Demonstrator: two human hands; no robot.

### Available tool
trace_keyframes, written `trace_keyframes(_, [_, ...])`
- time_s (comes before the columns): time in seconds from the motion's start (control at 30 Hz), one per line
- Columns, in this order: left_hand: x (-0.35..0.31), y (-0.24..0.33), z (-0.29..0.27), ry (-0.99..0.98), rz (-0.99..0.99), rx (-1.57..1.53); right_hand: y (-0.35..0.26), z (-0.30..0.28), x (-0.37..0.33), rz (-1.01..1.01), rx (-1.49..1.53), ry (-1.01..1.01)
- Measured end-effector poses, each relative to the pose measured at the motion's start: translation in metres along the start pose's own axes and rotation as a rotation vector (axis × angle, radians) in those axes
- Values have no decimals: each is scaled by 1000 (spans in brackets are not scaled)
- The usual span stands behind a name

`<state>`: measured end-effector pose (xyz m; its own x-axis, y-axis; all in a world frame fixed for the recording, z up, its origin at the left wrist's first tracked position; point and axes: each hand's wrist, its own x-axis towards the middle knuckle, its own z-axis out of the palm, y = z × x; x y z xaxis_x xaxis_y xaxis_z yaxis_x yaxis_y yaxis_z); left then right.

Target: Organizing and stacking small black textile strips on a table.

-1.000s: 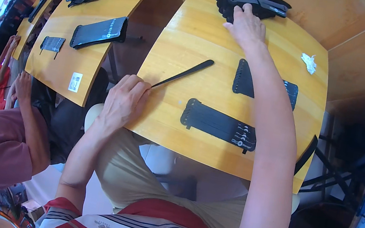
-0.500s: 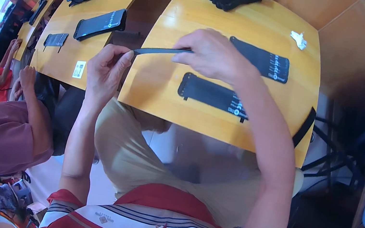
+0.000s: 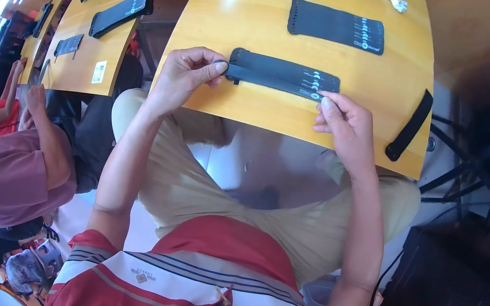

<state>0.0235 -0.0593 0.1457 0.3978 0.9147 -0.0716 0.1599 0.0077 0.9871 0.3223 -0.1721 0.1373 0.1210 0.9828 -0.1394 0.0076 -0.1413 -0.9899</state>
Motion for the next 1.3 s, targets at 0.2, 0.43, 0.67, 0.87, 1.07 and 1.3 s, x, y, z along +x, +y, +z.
trace_keyframes(0.2, [-3, -13, 7, -5, -35, 98, 23, 6, -12, -44, -82, 228])
trace_keyframes(0.43, [-13, -12, 13, 95, -4, 335, 22, 9, -14, -156, -207, 260])
trace_keyframes(0.67, [-11, -21, 17, 148, -21, 302, 25, 11, -19, -73, -243, 377])
trace_keyframes(0.87, [-5, -19, 18, 164, -115, 263, 18, 12, -14, -92, -264, 399])
trace_keyframes(1.07, [-3, -21, 19, 172, -87, 317, 13, 12, -9, -124, -337, 366])
trace_keyframes(1.3, [-4, -21, 19, 211, -94, 278, 11, 15, -4, -135, -356, 390])
